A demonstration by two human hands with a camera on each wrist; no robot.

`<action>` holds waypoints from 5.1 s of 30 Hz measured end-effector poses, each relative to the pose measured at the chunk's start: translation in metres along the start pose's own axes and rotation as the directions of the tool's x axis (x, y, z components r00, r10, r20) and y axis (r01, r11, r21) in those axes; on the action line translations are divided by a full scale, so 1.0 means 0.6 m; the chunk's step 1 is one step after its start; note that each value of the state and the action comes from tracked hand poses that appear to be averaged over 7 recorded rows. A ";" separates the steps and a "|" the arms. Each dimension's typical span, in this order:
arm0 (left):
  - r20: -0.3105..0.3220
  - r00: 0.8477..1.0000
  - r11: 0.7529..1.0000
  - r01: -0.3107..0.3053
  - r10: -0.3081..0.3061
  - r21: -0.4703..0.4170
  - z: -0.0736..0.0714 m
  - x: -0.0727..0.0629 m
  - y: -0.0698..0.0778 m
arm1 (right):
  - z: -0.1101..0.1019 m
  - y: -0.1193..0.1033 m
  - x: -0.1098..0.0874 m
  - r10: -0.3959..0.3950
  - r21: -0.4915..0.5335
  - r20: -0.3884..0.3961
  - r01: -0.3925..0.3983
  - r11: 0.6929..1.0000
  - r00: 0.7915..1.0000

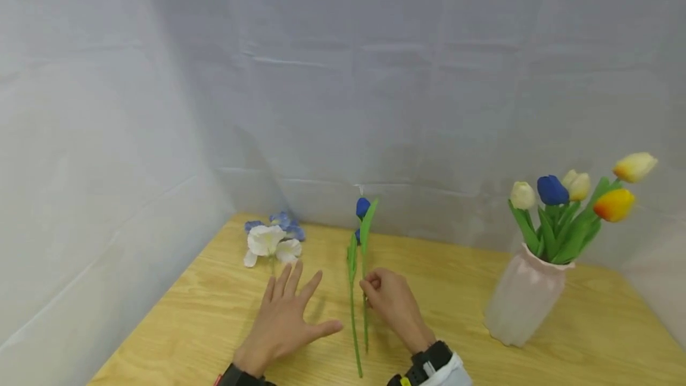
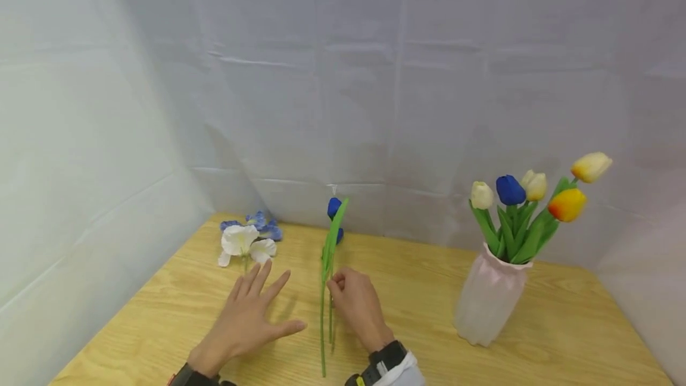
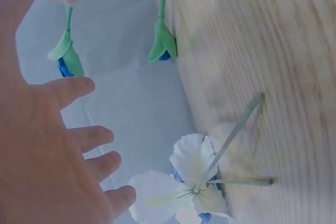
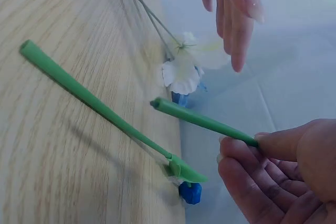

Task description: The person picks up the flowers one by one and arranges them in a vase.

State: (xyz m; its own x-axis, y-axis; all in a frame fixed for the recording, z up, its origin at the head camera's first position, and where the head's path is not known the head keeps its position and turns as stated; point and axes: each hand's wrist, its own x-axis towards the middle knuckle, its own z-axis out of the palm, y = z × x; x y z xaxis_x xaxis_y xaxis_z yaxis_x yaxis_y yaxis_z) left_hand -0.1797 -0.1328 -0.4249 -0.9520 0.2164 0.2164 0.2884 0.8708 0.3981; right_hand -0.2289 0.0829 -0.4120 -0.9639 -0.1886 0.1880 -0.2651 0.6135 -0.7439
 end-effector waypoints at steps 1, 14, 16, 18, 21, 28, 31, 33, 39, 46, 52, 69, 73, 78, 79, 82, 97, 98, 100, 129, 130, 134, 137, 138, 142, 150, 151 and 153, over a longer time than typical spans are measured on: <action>0.006 1.000 1.000 -0.003 0.003 0.001 0.002 0.002 0.002 | -0.003 0.000 -0.002 -0.002 0.007 0.004 0.002 1.000 1.000; 0.032 0.994 0.994 -0.106 0.106 -0.015 0.029 0.024 0.054 | -0.044 0.020 -0.021 -0.016 -0.008 -0.079 0.016 1.000 0.997; 0.036 0.992 0.993 -0.118 0.118 -0.008 0.033 0.029 0.061 | -0.050 0.023 -0.023 -0.015 -0.021 -0.093 0.013 1.000 0.996; 0.045 0.991 0.992 -0.126 0.126 -0.016 0.036 0.033 0.067 | -0.057 0.028 -0.024 -0.014 -0.021 -0.101 0.012 1.000 0.995; 0.056 0.989 0.990 -0.135 0.136 -0.030 0.043 0.038 0.075 | -0.065 0.034 -0.027 -0.014 -0.013 -0.107 0.013 1.000 0.994; 0.065 0.983 0.985 -0.173 0.173 -0.016 0.059 0.047 0.095 | -0.085 0.052 -0.036 0.002 -0.008 -0.143 -0.003 1.000 0.990; 0.066 0.980 0.982 -0.187 0.188 -0.021 0.065 0.054 0.104 | -0.095 0.059 -0.041 0.010 -0.006 -0.155 -0.012 1.000 0.988; 0.074 0.977 0.980 -0.196 0.198 -0.034 0.068 0.058 0.110 | -0.100 0.065 -0.044 0.017 -0.012 -0.159 -0.019 1.000 0.987; 0.091 0.968 0.972 -0.229 0.233 -0.049 0.083 0.067 0.125 | -0.113 0.080 -0.053 0.036 -0.041 -0.187 -0.044 0.998 0.982; 0.103 0.958 0.963 -0.264 0.269 -0.060 0.093 0.075 0.144 | -0.130 0.094 -0.068 0.011 -0.096 -0.226 -0.033 0.995 0.974; 0.100 0.949 0.954 -0.296 0.300 -0.053 0.102 0.083 0.162 | -0.145 0.108 -0.079 -0.010 -0.125 -0.239 -0.021 0.992 0.971; 0.098 0.929 0.935 -0.353 0.356 -0.047 0.127 0.103 0.206 | -0.192 0.131 -0.115 -0.036 -0.144 -0.263 -0.003 0.990 0.964; 0.050 0.927 0.928 -0.371 0.372 -0.028 0.109 0.110 0.214 | -0.215 0.123 -0.119 -0.090 -0.161 -0.317 0.040 0.986 0.944; 0.019 0.927 0.927 -0.375 0.375 -0.012 0.088 0.120 0.227 | -0.235 0.113 -0.123 -0.182 -0.200 -0.365 0.114 0.973 0.913; 0.022 0.927 0.927 -0.375 0.376 -0.013 0.086 0.122 0.229 | -0.237 0.111 -0.124 -0.194 -0.203 -0.372 0.124 0.971 0.908; 0.040 0.927 0.928 -0.373 0.373 -0.014 0.083 0.125 0.236 | -0.246 0.106 -0.125 -0.206 -0.210 -0.388 0.131 0.969 0.898; 0.020 0.908 0.908 -0.418 0.418 0.015 0.075 0.145 0.275 | -0.319 0.084 -0.128 -0.308 -0.269 -0.468 0.198 0.943 0.828; 0.022 0.908 0.907 -0.420 0.419 0.017 0.077 0.146 0.277 | -0.323 0.085 -0.128 -0.301 -0.267 -0.473 0.191 0.945 0.828; 0.015 0.904 0.904 -0.427 0.426 0.023 0.077 0.147 0.280 | -0.333 0.084 -0.129 -0.284 -0.255 -0.486 0.177 0.951 0.827; -0.015 0.888 0.886 -0.457 0.459 0.074 0.048 0.173 0.317 | -0.466 0.057 -0.100 -0.339 -0.297 -0.678 0.180 0.938 0.652; -0.013 0.888 0.886 -0.458 0.460 0.075 0.048 0.173 0.317 | -0.469 0.055 -0.099 -0.341 -0.289 -0.685 0.189 0.938 0.644; -0.021 0.886 0.884 -0.461 0.464 0.073 0.047 0.175 0.317 | -0.477 0.047 -0.095 -0.335 -0.250 -0.722 0.224 0.942 0.605; -0.032 0.889 0.889 -0.453 0.456 0.064 0.049 0.176 0.316 | -0.476 0.043 -0.088 -0.333 -0.249 -0.720 0.222 0.943 0.609; -0.030 0.891 0.891 -0.450 0.453 0.061 0.050 0.176 0.314 | -0.474 0.043 -0.085 -0.334 -0.256 -0.716 0.214 0.943 0.613; -0.019 0.893 0.892 -0.449 0.450 0.048 0.060 0.174 0.309 | -0.463 0.050 -0.080 -0.341 -0.292 -0.689 0.185 0.938 0.640; -0.026 0.897 0.896 -0.440 0.442 0.049 0.066 0.173 0.304 | -0.449 0.068 -0.080 -0.352 -0.323 -0.667 0.171 0.931 0.657; -0.025 0.896 0.896 -0.441 0.443 0.050 0.066 0.173 0.304 | -0.449 0.068 -0.080 -0.351 -0.322 -0.668 0.171 0.931 0.656; -0.024 0.895 0.894 -0.444 0.446 0.054 0.066 0.173 0.304 | -0.448 0.069 -0.080 -0.349 -0.320 -0.668 0.170 0.932 0.657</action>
State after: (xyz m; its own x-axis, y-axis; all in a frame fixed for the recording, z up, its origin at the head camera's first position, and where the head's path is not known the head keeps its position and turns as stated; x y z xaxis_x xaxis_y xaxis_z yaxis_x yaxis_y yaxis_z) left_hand -0.2301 0.0664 -0.3651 -0.7211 0.5711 0.3923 0.6750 0.7068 0.2118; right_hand -0.2003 0.3234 -0.2795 -0.5575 0.1747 0.8116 -0.4186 0.7850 -0.4566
